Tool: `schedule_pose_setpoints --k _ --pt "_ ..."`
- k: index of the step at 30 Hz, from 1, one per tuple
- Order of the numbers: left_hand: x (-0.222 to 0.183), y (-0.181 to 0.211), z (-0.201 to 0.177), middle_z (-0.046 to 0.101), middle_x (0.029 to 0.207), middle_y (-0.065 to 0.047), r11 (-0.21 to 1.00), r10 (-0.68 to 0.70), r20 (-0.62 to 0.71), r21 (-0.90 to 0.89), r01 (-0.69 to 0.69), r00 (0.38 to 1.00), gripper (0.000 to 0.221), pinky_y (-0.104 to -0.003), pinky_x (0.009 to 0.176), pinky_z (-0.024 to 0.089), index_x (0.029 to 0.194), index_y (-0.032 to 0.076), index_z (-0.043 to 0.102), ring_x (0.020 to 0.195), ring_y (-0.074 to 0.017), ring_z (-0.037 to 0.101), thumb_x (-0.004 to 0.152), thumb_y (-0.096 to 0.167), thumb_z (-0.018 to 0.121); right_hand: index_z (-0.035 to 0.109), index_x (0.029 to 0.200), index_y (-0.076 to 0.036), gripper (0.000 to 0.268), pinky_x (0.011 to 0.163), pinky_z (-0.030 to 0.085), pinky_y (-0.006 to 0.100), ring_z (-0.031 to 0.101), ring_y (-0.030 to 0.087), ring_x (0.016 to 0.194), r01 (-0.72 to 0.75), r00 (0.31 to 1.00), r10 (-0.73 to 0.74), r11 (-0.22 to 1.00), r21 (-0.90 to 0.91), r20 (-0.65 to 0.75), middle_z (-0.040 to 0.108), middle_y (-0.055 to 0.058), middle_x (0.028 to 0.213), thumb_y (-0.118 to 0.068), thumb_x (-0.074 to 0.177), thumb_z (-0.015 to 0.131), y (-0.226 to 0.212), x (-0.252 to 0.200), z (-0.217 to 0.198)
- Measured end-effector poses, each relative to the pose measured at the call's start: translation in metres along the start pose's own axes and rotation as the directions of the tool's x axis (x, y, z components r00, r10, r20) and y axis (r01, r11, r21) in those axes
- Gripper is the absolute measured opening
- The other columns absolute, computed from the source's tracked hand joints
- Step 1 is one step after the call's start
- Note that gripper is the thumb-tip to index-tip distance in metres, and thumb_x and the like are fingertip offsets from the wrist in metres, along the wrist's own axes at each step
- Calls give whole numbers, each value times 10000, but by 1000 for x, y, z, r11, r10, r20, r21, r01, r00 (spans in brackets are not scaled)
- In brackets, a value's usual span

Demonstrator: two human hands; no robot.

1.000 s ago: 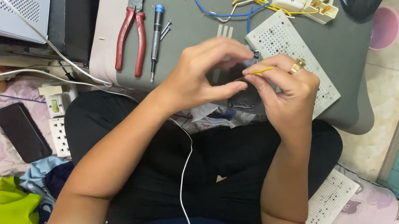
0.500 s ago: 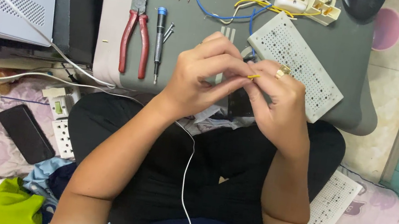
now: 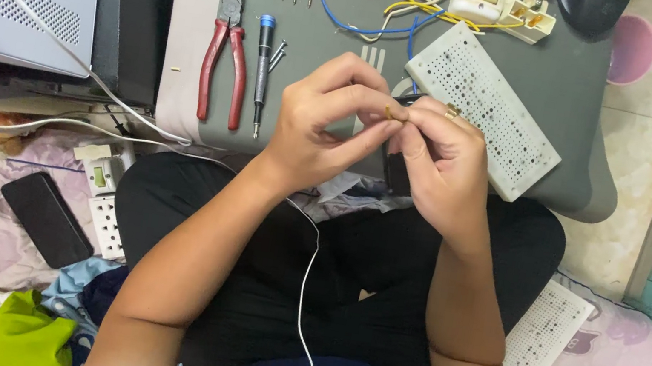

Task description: Repair an electronic device by unscrewing a component and cutting wires with pliers

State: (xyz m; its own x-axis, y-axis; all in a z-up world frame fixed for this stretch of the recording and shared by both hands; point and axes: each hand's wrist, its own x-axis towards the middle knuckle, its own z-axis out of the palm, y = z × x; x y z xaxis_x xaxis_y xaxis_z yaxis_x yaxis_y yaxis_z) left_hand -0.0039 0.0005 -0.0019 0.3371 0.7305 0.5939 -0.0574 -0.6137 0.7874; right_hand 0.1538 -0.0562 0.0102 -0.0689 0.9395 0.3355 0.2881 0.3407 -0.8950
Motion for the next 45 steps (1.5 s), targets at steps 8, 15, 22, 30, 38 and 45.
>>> schedule_pose_setpoints --k 8,15,22,30,38,45 --pt "2 0 -3 649 845 -24 1000 13 22 -26 -13 1000 25 -293 666 525 927 121 716 655 -182 596 918 109 696 686 919 58 167 673 482 342 609 247 655 -23 999 22 999 -26 -30 594 120 632 10 982 540 -1 -1 1" --pt "8 4 -23 632 902 -154 978 131 136 142 -151 982 145 -444 768 515 1072 39 692 786 -366 602 930 65 692 672 879 36 190 736 492 406 661 337 778 -31 999 30 999 -42 -24 652 179 756 -15 993 529 -2 -2 3" --pt "-11 -10 -85 424 1081 -192 377 -395 -195 857 352 898 473 -535 767 468 1124 15 506 989 -415 447 878 287 805 620 911 -22 204 707 397 255 479 120 736 -223 968 218 975 -20 -124 567 42 842 -99 1035 477 -6 -10 0" --pt "-24 -18 -88 428 1057 -221 233 -604 -164 900 370 780 572 -557 629 516 1218 -34 446 948 -474 471 750 179 696 630 911 -30 206 754 416 265 534 130 793 -181 971 167 981 -68 -172 609 35 865 -116 1021 479 -11 -11 -3" --pt "-12 -17 -105 582 896 -210 501 -652 -246 570 651 717 205 -476 712 389 1021 27 386 813 -410 533 824 76 418 624 929 -51 202 660 373 233 460 90 701 -239 957 233 971 -15 -171 546 8 786 -153 1034 485 -7 -14 -5" --pt "-5 -21 -107 662 809 -28 585 -753 -265 148 797 602 250 -203 589 557 811 106 549 643 -85 577 749 -34 352 620 938 -44 222 635 342 227 418 85 674 -246 954 245 969 19 -170 488 6 742 -180 1050 485 -8 -13 -4"
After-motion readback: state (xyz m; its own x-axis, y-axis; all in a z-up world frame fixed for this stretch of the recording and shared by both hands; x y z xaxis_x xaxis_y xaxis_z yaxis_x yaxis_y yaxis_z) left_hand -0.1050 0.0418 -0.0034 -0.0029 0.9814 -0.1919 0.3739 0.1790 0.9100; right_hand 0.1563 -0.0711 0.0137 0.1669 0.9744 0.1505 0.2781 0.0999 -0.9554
